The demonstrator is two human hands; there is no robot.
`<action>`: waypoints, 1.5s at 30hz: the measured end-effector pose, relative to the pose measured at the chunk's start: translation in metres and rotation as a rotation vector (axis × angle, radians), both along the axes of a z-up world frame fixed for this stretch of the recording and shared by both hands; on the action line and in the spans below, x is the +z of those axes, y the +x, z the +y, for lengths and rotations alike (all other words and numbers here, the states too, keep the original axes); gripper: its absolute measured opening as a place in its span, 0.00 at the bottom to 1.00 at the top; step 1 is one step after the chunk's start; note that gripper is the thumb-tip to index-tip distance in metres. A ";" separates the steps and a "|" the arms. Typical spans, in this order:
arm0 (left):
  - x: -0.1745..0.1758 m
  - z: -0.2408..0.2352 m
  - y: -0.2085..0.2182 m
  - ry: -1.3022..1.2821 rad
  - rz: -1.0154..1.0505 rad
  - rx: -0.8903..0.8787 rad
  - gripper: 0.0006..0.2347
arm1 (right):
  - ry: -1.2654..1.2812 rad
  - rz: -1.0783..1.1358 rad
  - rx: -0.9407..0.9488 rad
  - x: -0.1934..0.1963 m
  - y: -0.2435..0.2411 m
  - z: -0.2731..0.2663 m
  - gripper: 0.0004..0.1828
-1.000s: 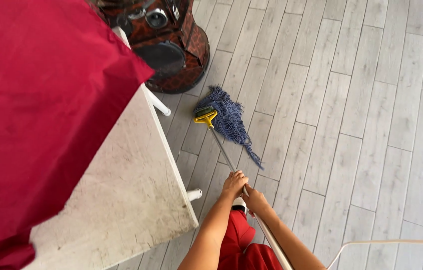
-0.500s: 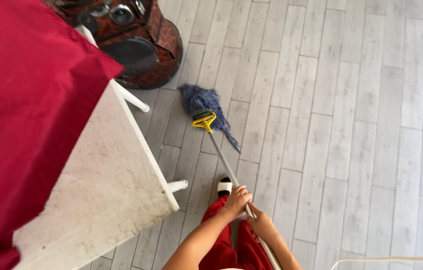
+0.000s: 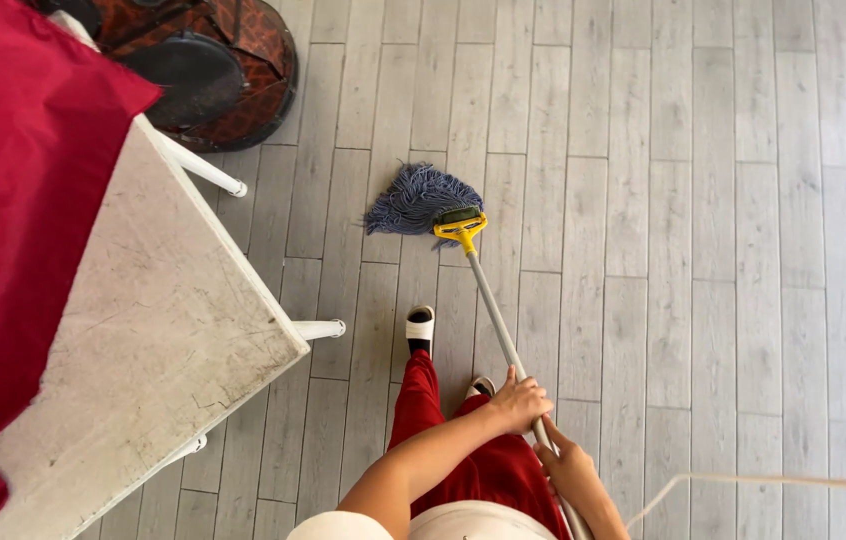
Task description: The person mops a light-colored tiled floor using a blue string mop with a yellow head. They move the mop back and forth across the floor, cleaning around a green artificial turf mat, a white table, and a brown patterned bag.
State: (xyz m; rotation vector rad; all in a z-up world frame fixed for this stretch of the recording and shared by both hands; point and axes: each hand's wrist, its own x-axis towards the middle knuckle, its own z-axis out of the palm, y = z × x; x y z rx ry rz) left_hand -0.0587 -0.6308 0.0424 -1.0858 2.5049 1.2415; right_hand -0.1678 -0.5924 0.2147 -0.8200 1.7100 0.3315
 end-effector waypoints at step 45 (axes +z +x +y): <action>-0.074 -0.634 0.204 -0.038 -0.050 0.191 0.13 | -0.153 -0.149 0.288 -0.111 0.184 -0.644 0.35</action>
